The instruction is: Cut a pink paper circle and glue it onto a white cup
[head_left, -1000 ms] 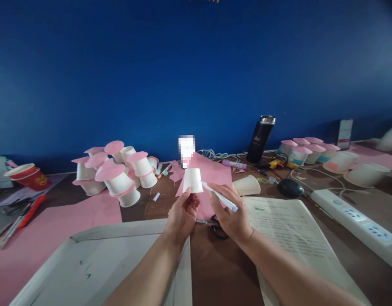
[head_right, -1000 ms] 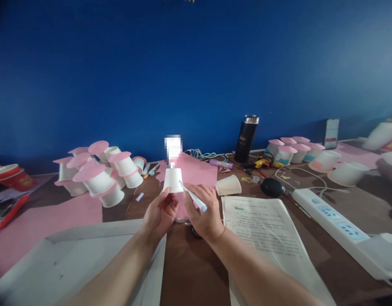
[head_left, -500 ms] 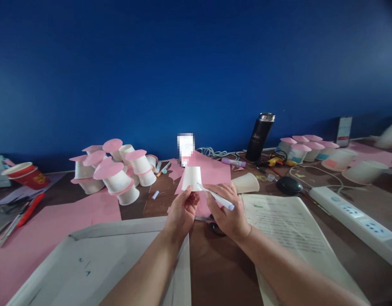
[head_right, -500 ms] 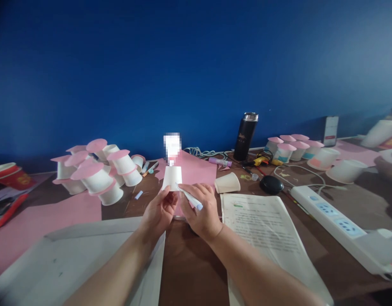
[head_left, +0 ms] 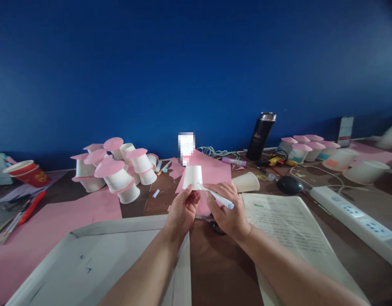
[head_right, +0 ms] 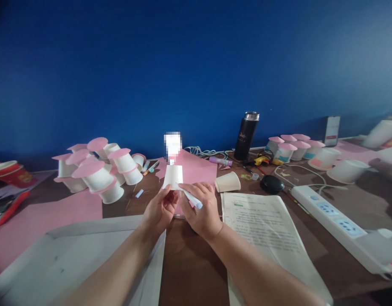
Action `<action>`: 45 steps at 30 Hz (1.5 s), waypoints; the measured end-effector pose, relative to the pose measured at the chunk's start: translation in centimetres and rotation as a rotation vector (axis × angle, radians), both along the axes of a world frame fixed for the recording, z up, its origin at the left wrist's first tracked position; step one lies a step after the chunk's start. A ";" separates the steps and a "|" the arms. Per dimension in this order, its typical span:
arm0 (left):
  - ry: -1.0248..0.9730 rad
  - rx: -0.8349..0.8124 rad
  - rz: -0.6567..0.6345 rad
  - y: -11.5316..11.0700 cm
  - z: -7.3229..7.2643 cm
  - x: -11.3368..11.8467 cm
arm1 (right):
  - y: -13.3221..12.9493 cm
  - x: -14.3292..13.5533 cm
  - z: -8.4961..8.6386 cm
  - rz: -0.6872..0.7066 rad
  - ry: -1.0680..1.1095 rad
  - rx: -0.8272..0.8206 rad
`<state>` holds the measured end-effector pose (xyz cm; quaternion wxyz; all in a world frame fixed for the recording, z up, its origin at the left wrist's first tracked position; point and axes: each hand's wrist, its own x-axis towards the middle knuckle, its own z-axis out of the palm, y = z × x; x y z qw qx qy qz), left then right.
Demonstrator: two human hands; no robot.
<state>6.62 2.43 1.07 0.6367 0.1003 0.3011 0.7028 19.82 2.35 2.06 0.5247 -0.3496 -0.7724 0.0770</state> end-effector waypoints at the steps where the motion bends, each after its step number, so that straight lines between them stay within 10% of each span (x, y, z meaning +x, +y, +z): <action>1: 0.001 0.003 -0.002 0.0 0.0 0.0 | 0.0 0.0 0.0 0.001 -0.004 0.000; 45: 0.020 -0.007 -0.026 0.2 -0.8 -0.2 | -0.1 0.0 0.3 -0.023 -0.024 0.011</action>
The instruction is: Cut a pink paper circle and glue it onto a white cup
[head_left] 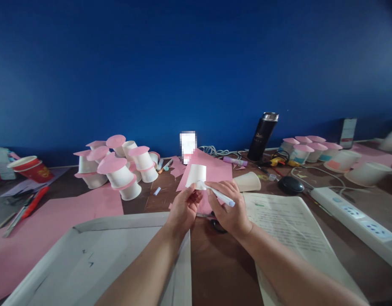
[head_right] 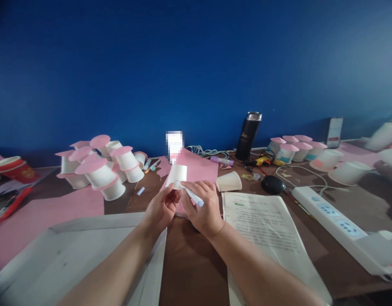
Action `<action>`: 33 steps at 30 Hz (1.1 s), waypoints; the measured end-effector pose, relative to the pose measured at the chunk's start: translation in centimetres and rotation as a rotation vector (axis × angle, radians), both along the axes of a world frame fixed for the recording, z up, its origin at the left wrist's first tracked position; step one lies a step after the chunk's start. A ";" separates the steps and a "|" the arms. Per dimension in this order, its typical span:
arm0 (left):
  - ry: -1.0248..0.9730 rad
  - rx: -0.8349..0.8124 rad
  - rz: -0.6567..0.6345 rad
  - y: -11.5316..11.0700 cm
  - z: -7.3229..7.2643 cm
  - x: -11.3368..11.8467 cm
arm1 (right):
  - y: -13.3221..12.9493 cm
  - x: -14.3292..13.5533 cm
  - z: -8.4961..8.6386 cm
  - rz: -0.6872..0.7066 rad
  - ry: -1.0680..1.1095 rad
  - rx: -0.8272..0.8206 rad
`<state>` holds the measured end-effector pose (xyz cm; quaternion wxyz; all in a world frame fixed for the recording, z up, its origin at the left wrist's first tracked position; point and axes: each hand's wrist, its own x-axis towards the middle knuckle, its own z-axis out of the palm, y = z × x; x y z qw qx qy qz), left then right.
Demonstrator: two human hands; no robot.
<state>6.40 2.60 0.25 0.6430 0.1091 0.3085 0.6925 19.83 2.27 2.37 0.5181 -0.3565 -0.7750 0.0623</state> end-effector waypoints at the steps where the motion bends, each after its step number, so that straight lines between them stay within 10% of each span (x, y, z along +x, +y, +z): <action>1: -0.003 -0.001 0.003 0.0 0.0 0.0 | 0.0 0.0 0.0 -0.001 -0.001 0.001; 33: 0.011 0.041 -0.025 0.0 0.1 0.1 | 0.0 -0.1 0.0 0.025 -0.014 0.026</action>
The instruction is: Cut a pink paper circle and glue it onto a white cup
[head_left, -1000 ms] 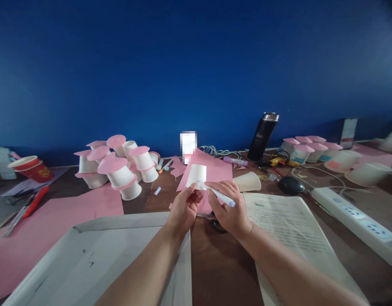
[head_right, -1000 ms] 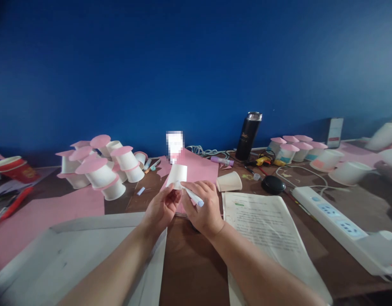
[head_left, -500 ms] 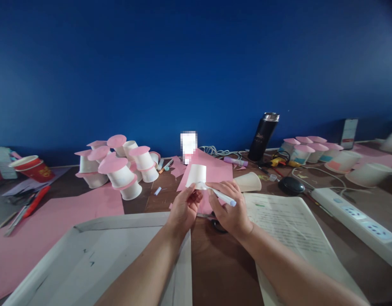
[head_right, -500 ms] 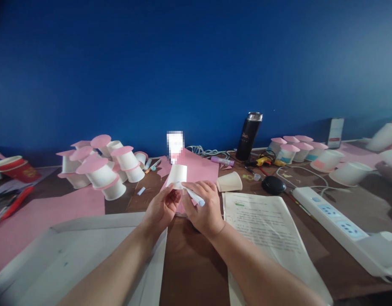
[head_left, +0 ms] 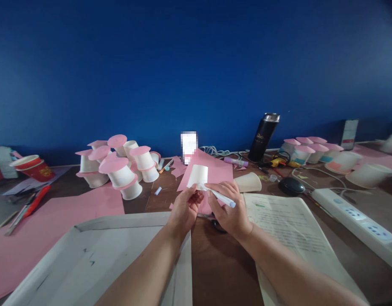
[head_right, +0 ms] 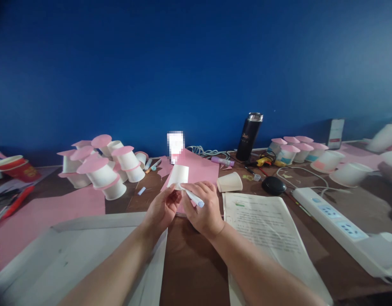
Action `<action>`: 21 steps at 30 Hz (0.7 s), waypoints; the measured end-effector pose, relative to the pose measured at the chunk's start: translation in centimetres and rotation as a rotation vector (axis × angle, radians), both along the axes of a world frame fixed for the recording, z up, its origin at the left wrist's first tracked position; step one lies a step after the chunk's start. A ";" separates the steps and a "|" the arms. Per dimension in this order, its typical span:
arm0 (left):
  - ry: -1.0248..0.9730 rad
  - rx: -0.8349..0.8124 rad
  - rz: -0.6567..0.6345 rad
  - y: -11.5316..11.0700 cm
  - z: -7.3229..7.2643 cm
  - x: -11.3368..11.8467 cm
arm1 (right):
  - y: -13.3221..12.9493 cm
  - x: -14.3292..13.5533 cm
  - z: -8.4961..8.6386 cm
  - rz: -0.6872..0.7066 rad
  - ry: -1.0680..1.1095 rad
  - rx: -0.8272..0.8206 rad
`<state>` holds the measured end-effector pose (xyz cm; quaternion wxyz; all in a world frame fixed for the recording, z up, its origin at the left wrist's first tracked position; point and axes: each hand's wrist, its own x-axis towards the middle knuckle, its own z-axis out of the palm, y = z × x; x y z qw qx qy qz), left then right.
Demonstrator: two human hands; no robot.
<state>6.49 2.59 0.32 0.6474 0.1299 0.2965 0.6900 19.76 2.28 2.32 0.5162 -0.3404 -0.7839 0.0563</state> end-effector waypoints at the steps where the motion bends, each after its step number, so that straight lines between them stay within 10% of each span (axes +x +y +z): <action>1: 0.003 0.003 -0.001 0.0 0.0 0.0 | 0.0 0.0 0.0 0.003 0.002 0.000; 21: 0.017 0.000 0.010 0.0 -0.1 -0.2 | 0.1 0.0 -0.1 -0.029 0.008 0.003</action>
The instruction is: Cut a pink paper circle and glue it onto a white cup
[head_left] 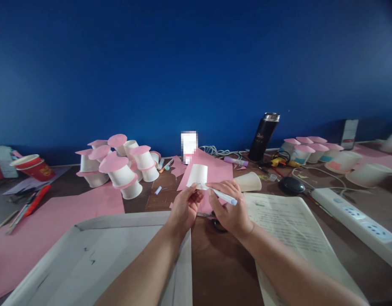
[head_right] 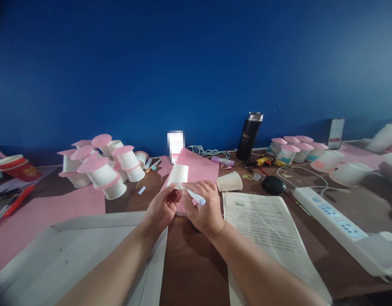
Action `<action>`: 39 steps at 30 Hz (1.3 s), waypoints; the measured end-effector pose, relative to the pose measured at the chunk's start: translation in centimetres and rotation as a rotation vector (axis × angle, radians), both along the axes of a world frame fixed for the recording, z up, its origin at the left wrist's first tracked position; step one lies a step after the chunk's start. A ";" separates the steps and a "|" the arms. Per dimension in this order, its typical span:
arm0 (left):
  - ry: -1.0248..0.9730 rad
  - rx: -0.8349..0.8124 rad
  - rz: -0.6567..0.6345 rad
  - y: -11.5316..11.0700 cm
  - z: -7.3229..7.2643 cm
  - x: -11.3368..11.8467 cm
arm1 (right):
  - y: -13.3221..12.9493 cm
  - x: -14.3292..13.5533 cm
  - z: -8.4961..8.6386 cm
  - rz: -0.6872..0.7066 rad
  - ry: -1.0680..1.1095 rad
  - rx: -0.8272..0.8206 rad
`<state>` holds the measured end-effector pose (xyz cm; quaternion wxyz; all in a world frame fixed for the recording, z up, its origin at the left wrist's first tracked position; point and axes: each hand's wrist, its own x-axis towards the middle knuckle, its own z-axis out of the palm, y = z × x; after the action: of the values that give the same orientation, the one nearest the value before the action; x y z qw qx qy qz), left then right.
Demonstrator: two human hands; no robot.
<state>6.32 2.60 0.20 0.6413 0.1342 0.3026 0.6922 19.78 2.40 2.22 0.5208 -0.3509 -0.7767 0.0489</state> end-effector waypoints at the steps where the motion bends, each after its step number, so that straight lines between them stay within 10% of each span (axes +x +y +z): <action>1: 0.004 0.000 -0.001 0.0 0.0 0.0 | 0.0 0.0 0.0 -0.006 0.002 -0.002; 39: 0.022 -0.034 0.011 0.0 0.3 0.1 | 0.1 -0.1 -0.1 -0.061 0.003 -0.014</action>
<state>6.40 2.58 0.48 0.6365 0.1294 0.3220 0.6888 19.64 2.47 2.11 0.5205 -0.3781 -0.7646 0.0389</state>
